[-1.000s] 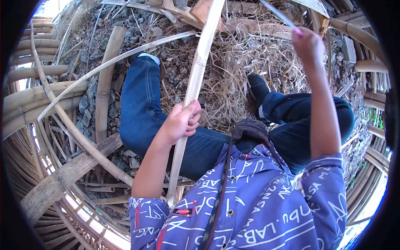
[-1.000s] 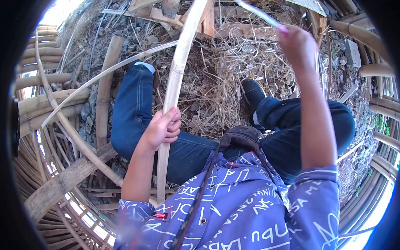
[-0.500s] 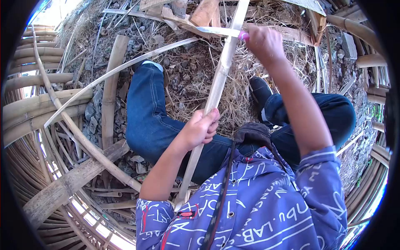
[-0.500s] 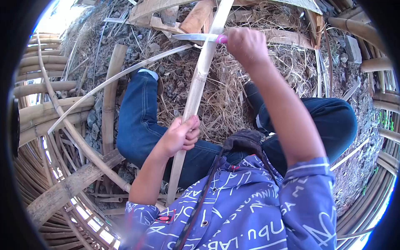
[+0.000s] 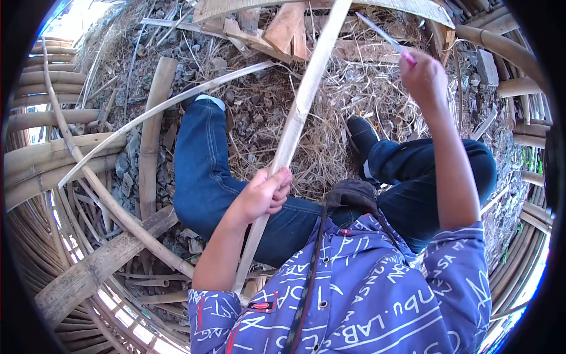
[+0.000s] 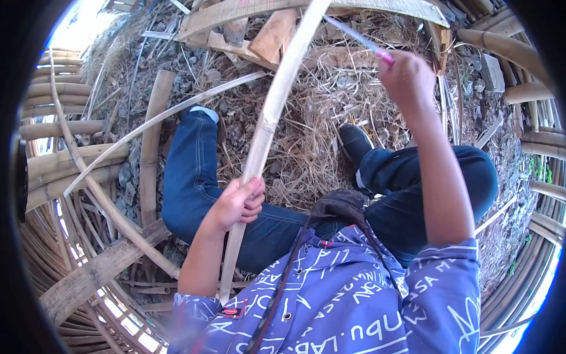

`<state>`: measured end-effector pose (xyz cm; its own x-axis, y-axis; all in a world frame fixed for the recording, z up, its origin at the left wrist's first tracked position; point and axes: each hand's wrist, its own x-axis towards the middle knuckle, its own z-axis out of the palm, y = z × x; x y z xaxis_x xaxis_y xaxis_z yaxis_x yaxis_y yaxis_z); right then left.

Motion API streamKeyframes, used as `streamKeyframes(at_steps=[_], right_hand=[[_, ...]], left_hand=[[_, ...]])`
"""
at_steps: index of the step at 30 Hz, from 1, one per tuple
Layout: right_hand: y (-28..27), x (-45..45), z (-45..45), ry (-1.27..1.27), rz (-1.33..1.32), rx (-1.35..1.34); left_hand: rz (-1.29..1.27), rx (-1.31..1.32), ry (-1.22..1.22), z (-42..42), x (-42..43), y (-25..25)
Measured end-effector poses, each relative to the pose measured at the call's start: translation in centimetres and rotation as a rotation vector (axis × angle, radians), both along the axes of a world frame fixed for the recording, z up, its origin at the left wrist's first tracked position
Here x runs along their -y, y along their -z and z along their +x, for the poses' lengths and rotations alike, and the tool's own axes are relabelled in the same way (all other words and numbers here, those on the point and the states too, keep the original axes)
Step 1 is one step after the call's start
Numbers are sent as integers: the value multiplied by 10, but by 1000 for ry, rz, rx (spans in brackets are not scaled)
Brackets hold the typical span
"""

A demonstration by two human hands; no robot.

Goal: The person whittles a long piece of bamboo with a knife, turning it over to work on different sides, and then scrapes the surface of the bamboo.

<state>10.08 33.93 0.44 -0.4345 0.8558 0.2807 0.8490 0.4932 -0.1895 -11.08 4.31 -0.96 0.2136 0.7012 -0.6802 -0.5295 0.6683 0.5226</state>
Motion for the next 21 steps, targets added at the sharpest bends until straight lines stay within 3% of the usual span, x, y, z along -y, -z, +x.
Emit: streamKeyframes(at_steps=[2, 4, 10, 15, 21], right_hand=[[7, 23, -18, 24, -75, -67], [8, 54, -36, -134, -117, -224], [23, 100, -70, -333, -223, -165], [31, 85, -74, -398, -199, -46], [46, 60, -79, -443, -158, 85]], left_hand=[[-6, 10, 13, 1, -1, 3], [-15, 43, 0, 3, -3, 6], [4, 0, 19, 8, -8, 3], [-2, -196, -9, 18, -10, 0], [-35, -234, -10, 26, -10, 2]])
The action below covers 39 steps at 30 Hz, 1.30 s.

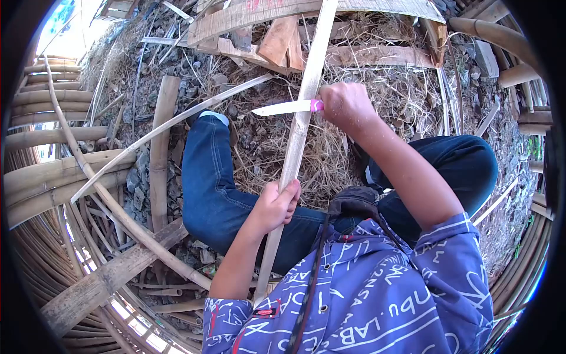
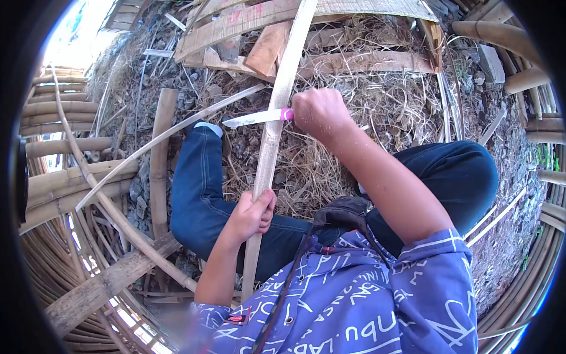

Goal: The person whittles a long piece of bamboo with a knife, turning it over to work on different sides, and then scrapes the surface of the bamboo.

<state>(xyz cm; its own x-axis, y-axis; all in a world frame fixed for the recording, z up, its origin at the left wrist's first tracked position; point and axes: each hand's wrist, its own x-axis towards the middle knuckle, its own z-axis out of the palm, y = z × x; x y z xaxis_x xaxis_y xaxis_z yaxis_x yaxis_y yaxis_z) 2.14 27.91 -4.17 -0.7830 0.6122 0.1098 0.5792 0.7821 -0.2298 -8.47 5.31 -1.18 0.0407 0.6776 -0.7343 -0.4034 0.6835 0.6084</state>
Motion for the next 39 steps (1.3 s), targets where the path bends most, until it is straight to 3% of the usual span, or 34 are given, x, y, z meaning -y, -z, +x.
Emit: streamKeyframes(at_steps=[3, 13, 23, 31, 36, 39], right_hand=[[1, -27, 3, 118, 16, 2], [3, -84, 8, 178, 211, 41], [6, -107, 17, 252, 237, 32], [-2, -95, 21, 245, 278, 28], [-14, -52, 10, 285, 147, 4], [-14, -55, 8, 272, 160, -23]], left_hand=[[6, 19, -13, 4, 2, -5], [30, 39, -27, 0, -3, -2], [16, 79, -35, -5, -2, -8], [7, 122, -12, -8, 10, -7], [11, 135, -23, -2, -1, -5], [6, 32, 116, 2, -2, -8]])
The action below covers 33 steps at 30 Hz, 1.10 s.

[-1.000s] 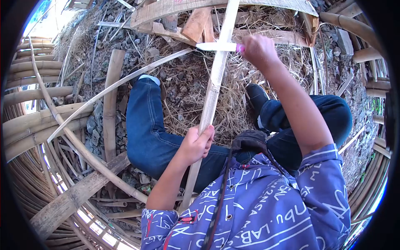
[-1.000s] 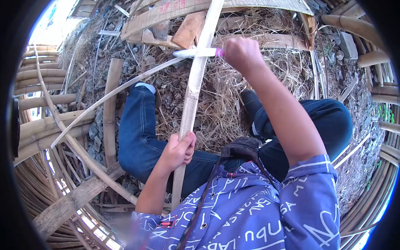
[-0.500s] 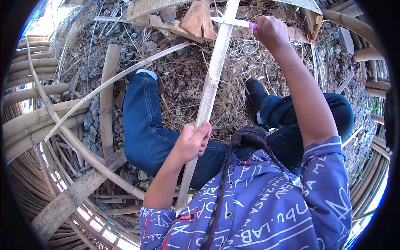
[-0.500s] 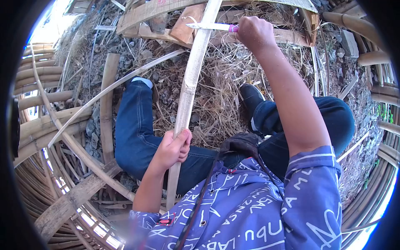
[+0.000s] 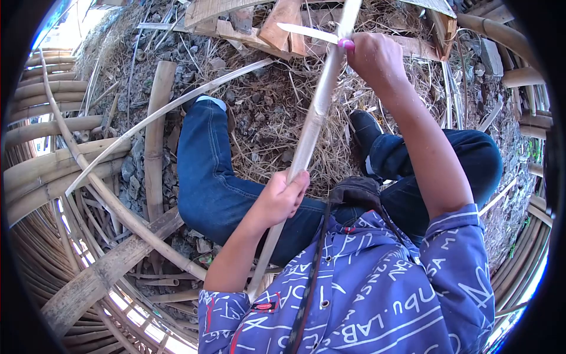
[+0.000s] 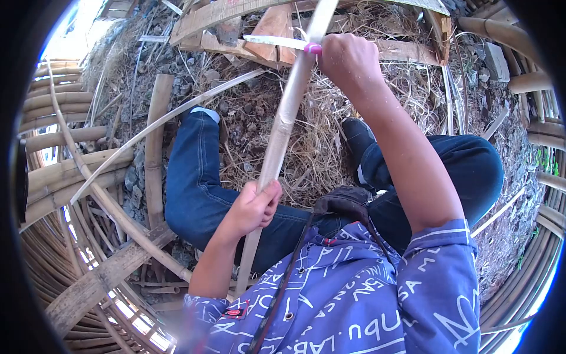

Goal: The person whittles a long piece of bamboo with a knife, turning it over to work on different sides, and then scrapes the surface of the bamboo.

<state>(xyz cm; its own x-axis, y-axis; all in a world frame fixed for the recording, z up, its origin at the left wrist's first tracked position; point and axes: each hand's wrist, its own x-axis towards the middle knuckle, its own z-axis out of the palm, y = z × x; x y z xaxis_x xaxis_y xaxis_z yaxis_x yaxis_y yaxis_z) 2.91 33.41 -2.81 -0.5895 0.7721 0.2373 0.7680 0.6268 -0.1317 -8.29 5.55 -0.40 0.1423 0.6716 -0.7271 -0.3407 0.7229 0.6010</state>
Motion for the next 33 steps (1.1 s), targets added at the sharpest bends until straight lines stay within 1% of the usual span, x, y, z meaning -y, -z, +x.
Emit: streamKeyframes(at_steps=[2, 4, 6, 8, 9, 10, 12, 13, 14, 17, 19, 20, 21, 22, 23, 24, 26, 28, 30, 32, 33], right_hand=[[0, -7, 7, 34, -3, -21], [-2, -19, 22, 88, -9, 85], [2, -23, 22, 105, -4, 82], [4, -32, 23, 41, 49, 19], [6, -36, 22, 42, 110, 75], [7, -41, 24, 42, 111, 74], [8, -53, 37, 125, 51, 10], [2, -58, 47, 155, -13, 73], [1, -56, 53, 125, 80, 140], [3, -53, 56, 180, 39, 171], [6, -60, 62, 143, 50, 167], [4, -68, 66, 175, 34, 201], [17, -92, 89, 481, -78, 79], [0, -97, 112, 586, -197, 193], [-5, -104, 135, 559, -137, 250], [-11, -100, 136, 515, -122, 271], [-17, -79, 105, 358, -37, 194], [-24, -46, 71, 224, -114, 104], [-27, -11, 43, 65, -125, -34], [-27, 21, 22, -91, -88, -54], [-27, 28, 10, -115, -103, -6]], left_hand=[[-7, 57, -87, -3, -2, -3], [7, 29, -71, -3, -4, -7], [-9, 23, -80, 0, -3, -10], [-16, 29, -70, -4, 0, -11], [-17, 40, -69, -6, 2, -11], [-17, 39, -69, -7, 3, -12], [-4, 101, -87, -9, 9, -12], [3, 102, -89, -10, 13, -9], [-8, 87, -86, -9, 18, -5], [-23, 47, -78, -9, 18, -9], [-21, 13, -93, -12, 22, -12], [-12, 18, -84, -17, 25, -11], [-7, 25, -78, -20, 30, -10], [-6, 21, -80, -23, 37, -12], [2, 31, -106, -25, 43, -13], [11, 49, -139, -24, 44, -10], [10, 59, -123, -25, 36, -5], [3, 61, -121, -23, 26, -6], [-4, 80, -115, -21, 18, -5], [-13, 86, -126, -22, 12, -4], [-18, 101, -126, -20, 10, -3]])
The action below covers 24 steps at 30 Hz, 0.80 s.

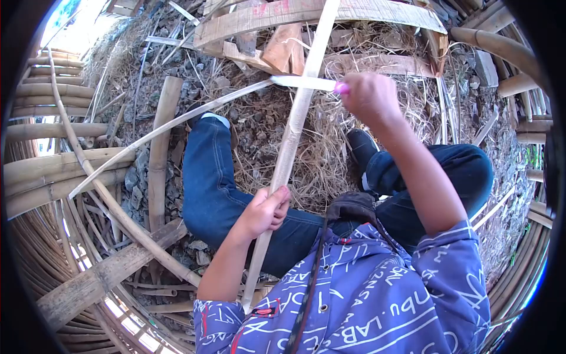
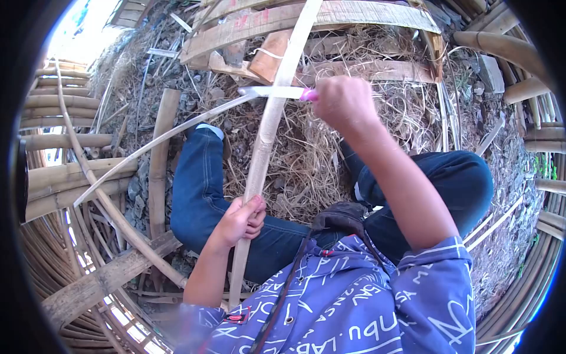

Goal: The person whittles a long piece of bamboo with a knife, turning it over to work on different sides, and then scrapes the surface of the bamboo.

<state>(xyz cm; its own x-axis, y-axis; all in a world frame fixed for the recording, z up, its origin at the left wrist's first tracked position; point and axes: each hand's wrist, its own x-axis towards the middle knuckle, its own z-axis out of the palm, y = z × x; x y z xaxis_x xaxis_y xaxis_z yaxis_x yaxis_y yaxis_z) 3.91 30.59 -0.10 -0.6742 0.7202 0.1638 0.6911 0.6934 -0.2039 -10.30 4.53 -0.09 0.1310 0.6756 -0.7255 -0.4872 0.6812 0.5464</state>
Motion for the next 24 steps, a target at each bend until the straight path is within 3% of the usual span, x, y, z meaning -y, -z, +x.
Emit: streamKeyframes(at_steps=[3, 5, 7, 8, 10, 11, 12, 13, 18, 24], right_hand=[[19, -10, -15, -15, 73, 45], [25, -38, -21, 204, 86, 18], [17, -65, -14, 125, 134, 22], [12, -69, -15, 143, 136, 170], [16, -81, -12, 275, 165, 158], [6, -90, 12, 462, -19, -16], [2, -106, 39, 540, -51, 145], [18, -123, 65, 500, 93, 190], [24, -83, 74, 397, 58, 215], [-17, -56, 60, 47, 17, 79]], left_hand=[[6, -27, 28, 11, -2, -2], [15, -78, 48, 17, 2, -2], [22, -40, 58, 17, 8, -1], [23, -40, 40, 15, 6, -3], [38, -44, 25, 9, 4, -6], [40, -42, 19, 6, 13, -5], [35, -33, -25, 2, 27, -5], [31, -23, -68, -3, 35, -5], [39, 33, -149, -11, 22, 0], [-10, 110, 70, -7, 14, 1]])
